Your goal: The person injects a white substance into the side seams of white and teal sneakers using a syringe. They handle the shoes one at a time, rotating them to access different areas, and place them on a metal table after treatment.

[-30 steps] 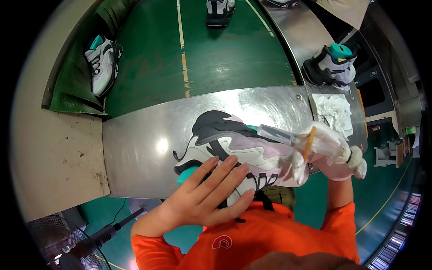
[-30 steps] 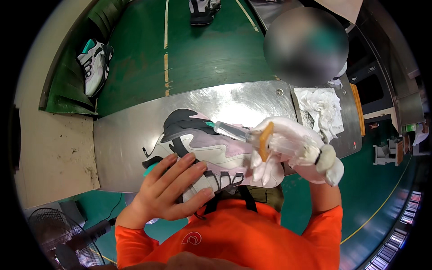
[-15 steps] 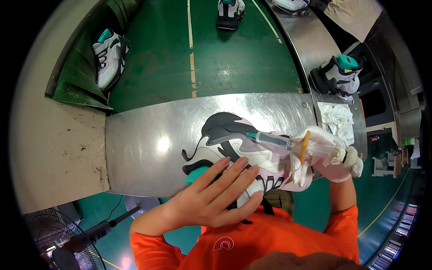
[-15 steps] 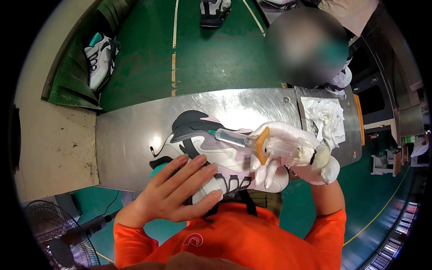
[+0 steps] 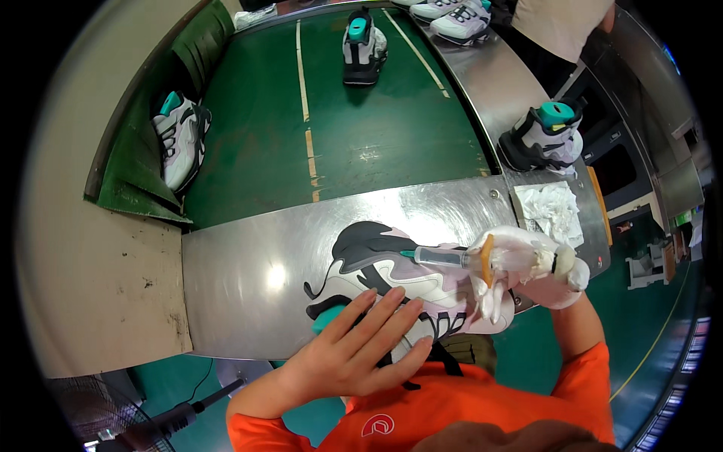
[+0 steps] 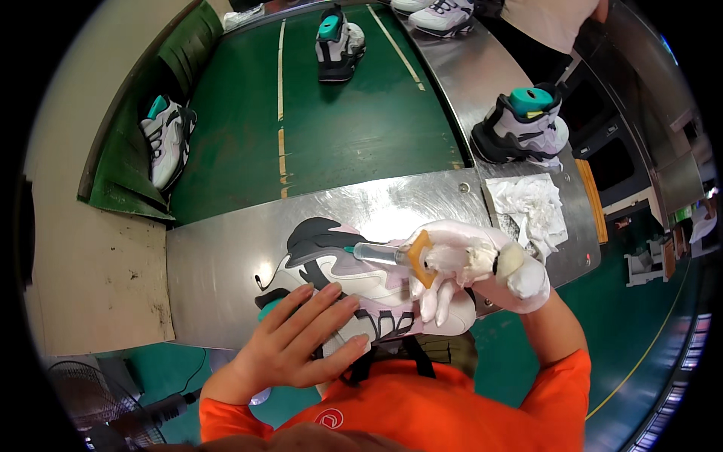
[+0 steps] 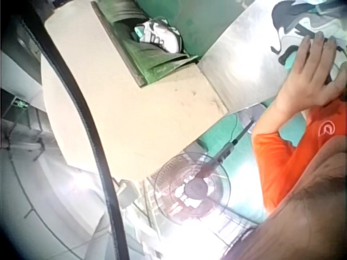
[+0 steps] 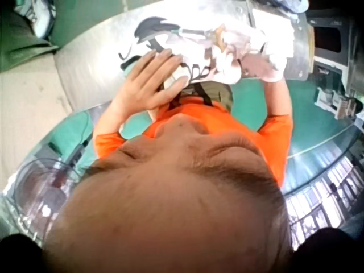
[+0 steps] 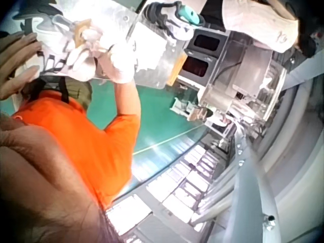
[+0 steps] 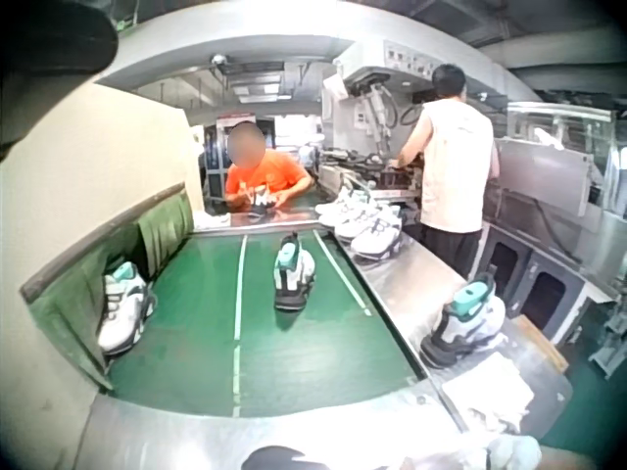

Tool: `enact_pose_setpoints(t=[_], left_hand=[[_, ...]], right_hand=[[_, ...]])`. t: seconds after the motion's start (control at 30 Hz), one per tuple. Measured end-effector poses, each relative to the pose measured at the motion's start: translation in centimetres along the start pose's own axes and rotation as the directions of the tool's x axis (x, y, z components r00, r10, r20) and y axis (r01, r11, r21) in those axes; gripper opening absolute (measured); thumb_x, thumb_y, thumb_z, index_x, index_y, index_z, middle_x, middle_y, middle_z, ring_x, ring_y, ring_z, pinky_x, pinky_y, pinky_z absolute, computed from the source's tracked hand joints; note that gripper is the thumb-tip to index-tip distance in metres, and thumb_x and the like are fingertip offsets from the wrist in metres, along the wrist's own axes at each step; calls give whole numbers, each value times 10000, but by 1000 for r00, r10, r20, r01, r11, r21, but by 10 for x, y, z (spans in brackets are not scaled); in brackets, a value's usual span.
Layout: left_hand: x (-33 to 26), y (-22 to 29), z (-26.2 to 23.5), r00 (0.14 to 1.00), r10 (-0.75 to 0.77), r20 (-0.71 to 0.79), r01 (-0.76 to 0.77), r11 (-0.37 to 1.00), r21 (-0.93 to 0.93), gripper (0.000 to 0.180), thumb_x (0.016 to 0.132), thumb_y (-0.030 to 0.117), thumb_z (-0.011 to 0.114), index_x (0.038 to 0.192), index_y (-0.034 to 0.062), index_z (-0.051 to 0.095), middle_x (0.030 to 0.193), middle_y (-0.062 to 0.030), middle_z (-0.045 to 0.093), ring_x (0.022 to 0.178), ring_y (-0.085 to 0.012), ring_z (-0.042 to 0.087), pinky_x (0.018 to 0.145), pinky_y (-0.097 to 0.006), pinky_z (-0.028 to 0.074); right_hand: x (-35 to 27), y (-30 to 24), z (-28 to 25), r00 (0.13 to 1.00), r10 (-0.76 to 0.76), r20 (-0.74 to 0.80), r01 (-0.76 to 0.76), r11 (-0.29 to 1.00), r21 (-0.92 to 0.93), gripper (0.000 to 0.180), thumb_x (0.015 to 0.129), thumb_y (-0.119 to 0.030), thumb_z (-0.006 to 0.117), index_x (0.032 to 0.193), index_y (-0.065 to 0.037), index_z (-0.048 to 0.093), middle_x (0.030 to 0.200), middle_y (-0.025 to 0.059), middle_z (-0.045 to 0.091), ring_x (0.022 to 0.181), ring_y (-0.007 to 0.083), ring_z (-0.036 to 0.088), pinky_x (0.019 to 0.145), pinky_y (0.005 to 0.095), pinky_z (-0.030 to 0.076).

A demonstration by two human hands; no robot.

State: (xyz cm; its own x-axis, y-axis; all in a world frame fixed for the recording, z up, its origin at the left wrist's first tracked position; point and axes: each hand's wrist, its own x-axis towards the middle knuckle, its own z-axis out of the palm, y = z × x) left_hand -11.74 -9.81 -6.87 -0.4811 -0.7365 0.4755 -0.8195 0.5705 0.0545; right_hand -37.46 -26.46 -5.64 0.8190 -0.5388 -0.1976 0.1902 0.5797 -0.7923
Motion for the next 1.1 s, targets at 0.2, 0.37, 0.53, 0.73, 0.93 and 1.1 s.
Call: enact_pose_setpoints(t=[0.2,0.37,0.53,0.73,0.93,1.1], left_hand=[[3,-1,3,1000,-7,-16,7,1000,-7,249,866,215,658,1107,264,623,1234,-110,643,1161,-294,616,1021,-418,447],[3,3,5,998,-51,-22,50,997,-55,271,803,245,749,1058,276,662,1222,-99,647,1150,-290,617,989,-427,467],[7,0,6,1000,-29,-6,29,998,-58,261,813,234,720,1067,247,660,1227,-119,642,1134,-305,620,967,-439,483],[9,-1,4,1000,-21,-12,20,998,-57,258,835,188,627,1090,207,662,1236,-157,633,1122,-316,624,969,-451,480],[14,-1,2,999,-51,12,51,996,-74,248,809,185,648,1053,208,686,1227,-142,638,1137,-310,613,987,-447,467],[19,0,-1,997,-65,31,67,996,-62,245,800,182,673,1044,198,685,1230,-131,642,1141,-305,611,984,-440,466]], right_hand=[[-1,-18,7,994,77,73,-72,995,-69,1021,598,-398,790,1376,140,407,1125,286,626,866,386,688,756,414,580],[-7,-32,16,971,172,-165,-209,948,-239,1108,487,-490,773,1363,107,453,1307,252,563,1167,362,586,973,440,478],[-14,-38,11,967,160,-200,-218,924,-316,1119,493,-511,755,1360,125,446,1293,248,576,1143,361,603,950,441,485],[-25,-44,2,961,196,-194,-253,906,-340,977,610,-480,717,1337,124,469,1202,232,617,1069,316,629,859,396,522],[-30,-37,-17,987,37,155,-8,983,-182,846,703,-397,707,1322,124,460,1081,242,638,887,354,682,709,427,578],[-41,-42,-13,990,135,-36,-138,985,-107,1118,520,-425,871,1344,162,394,1054,294,632,838,351,702,703,399,604]])
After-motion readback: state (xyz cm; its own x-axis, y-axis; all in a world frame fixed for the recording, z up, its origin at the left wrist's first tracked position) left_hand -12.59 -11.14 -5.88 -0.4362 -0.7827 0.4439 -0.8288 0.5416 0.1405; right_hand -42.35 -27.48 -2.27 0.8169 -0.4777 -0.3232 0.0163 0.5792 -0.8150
